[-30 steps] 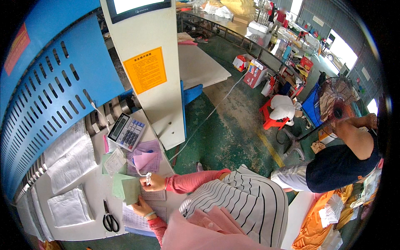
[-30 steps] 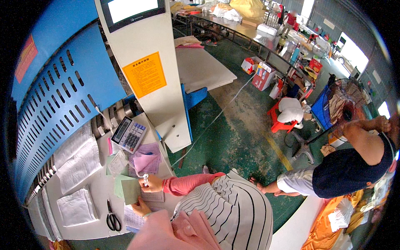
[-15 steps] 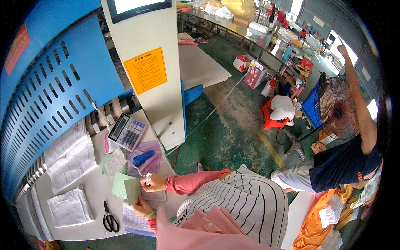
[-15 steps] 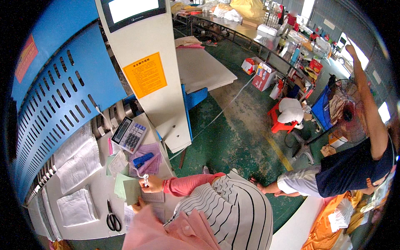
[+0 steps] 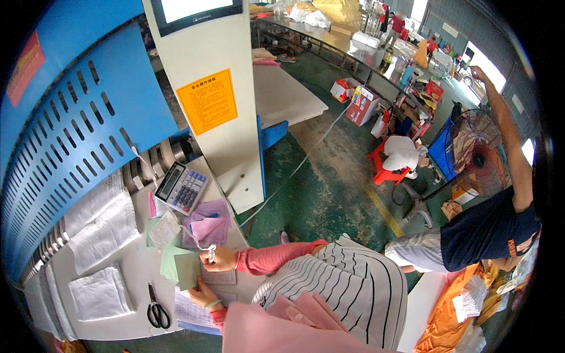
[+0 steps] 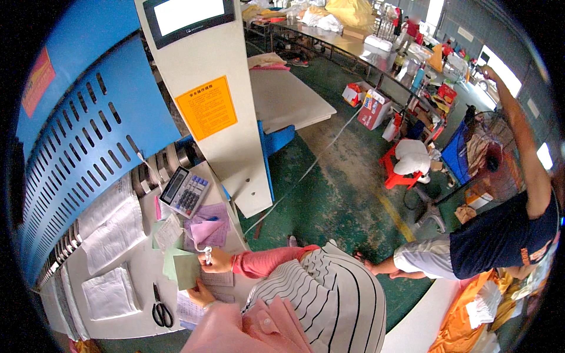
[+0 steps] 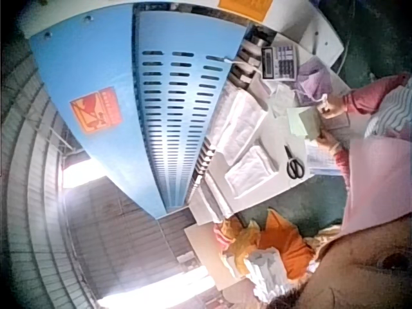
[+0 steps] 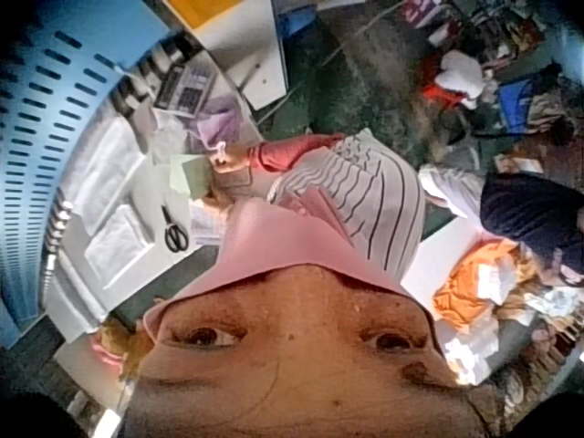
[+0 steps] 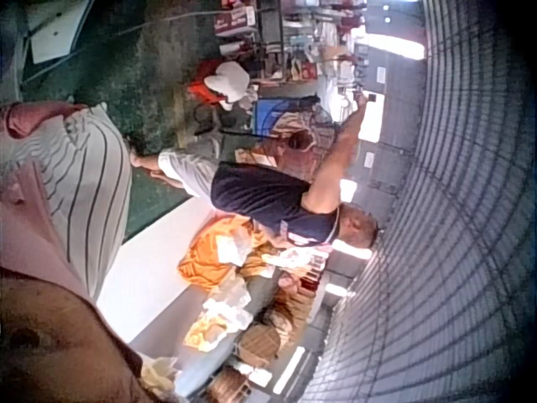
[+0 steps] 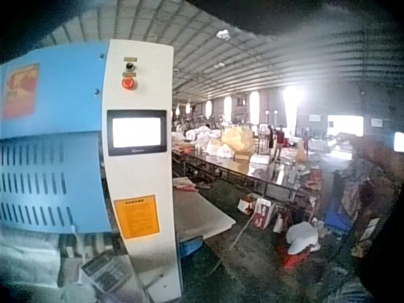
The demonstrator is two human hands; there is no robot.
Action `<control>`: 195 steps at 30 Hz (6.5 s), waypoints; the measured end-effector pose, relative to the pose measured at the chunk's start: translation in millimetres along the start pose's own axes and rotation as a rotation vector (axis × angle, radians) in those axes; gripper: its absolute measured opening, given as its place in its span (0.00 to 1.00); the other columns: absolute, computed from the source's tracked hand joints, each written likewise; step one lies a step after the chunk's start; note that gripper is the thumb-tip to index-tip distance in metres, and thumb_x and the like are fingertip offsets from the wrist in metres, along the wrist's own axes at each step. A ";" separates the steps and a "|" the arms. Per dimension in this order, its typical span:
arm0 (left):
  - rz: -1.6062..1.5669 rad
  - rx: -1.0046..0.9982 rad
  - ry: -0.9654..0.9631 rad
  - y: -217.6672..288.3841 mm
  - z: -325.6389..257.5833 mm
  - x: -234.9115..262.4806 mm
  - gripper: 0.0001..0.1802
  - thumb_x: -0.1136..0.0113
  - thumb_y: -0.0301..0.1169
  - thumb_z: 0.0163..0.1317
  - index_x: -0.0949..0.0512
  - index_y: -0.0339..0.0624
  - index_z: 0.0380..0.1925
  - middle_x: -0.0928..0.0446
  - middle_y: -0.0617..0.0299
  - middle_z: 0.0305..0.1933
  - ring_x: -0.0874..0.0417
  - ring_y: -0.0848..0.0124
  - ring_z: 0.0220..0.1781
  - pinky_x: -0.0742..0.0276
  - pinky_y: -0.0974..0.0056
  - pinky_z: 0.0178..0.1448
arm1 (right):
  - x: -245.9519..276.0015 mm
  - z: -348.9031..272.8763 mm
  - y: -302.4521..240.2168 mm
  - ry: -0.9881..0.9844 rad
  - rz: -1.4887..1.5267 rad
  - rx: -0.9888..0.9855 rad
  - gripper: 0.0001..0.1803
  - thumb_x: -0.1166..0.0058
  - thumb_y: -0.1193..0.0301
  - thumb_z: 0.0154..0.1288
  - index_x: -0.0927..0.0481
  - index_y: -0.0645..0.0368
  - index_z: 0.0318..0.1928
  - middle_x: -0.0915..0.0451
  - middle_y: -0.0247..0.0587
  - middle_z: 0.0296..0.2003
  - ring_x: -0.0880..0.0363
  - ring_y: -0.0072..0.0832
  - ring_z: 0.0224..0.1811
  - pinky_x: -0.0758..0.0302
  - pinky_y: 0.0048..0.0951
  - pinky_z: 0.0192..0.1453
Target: The person writes in a notebook, uses a calculator, and stamps small pieces of paper while managing several stacks of colored paper and slips.
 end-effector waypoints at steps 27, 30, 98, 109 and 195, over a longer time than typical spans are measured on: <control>0.035 -0.009 0.011 -4.9 0.6 0.3 0.15 0.38 0.29 0.52 0.24 0.28 0.38 0.21 0.46 0.36 0.19 0.59 0.35 0.24 0.60 0.39 | -5.0 0.9 6.6 0.041 -0.027 0.052 0.09 0.45 0.69 0.46 0.31 0.58 0.21 0.30 0.38 0.17 0.30 0.32 0.21 0.37 0.33 0.25; 0.007 0.019 -0.016 4.1 0.9 1.9 0.16 0.38 0.30 0.52 0.24 0.28 0.37 0.21 0.46 0.35 0.19 0.59 0.36 0.25 0.59 0.39 | -4.4 0.3 6.7 0.014 -0.037 0.022 0.09 0.45 0.69 0.46 0.31 0.58 0.21 0.30 0.38 0.17 0.30 0.32 0.21 0.36 0.34 0.25; -0.068 -0.040 0.003 -10.2 0.5 0.1 0.16 0.38 0.29 0.52 0.25 0.28 0.39 0.21 0.45 0.36 0.19 0.58 0.36 0.25 0.59 0.40 | -4.9 -0.5 5.3 -0.008 -0.018 0.030 0.09 0.45 0.70 0.47 0.30 0.59 0.22 0.29 0.38 0.18 0.30 0.30 0.22 0.36 0.33 0.26; -0.094 -0.013 0.003 -22.4 1.3 -0.4 0.18 0.37 0.31 0.52 0.25 0.28 0.38 0.22 0.44 0.35 0.20 0.53 0.35 0.26 0.57 0.38 | -6.0 -0.1 5.0 0.020 -0.021 0.045 0.09 0.45 0.70 0.46 0.31 0.58 0.21 0.30 0.38 0.16 0.31 0.30 0.20 0.37 0.32 0.25; 0.001 0.020 0.007 -31.2 1.6 -5.2 0.16 0.38 0.29 0.52 0.24 0.28 0.38 0.21 0.46 0.35 0.19 0.57 0.35 0.25 0.59 0.39 | -2.4 -0.2 4.6 -0.027 -0.030 0.054 0.08 0.46 0.72 0.48 0.31 0.60 0.22 0.31 0.39 0.16 0.30 0.31 0.19 0.36 0.32 0.24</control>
Point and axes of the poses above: each hand's wrist, its own z-axis towards the middle knuckle, its own x-axis out of the back of the hand, y = z × x, the point moved 1 cm from there along z, towards the middle knuckle
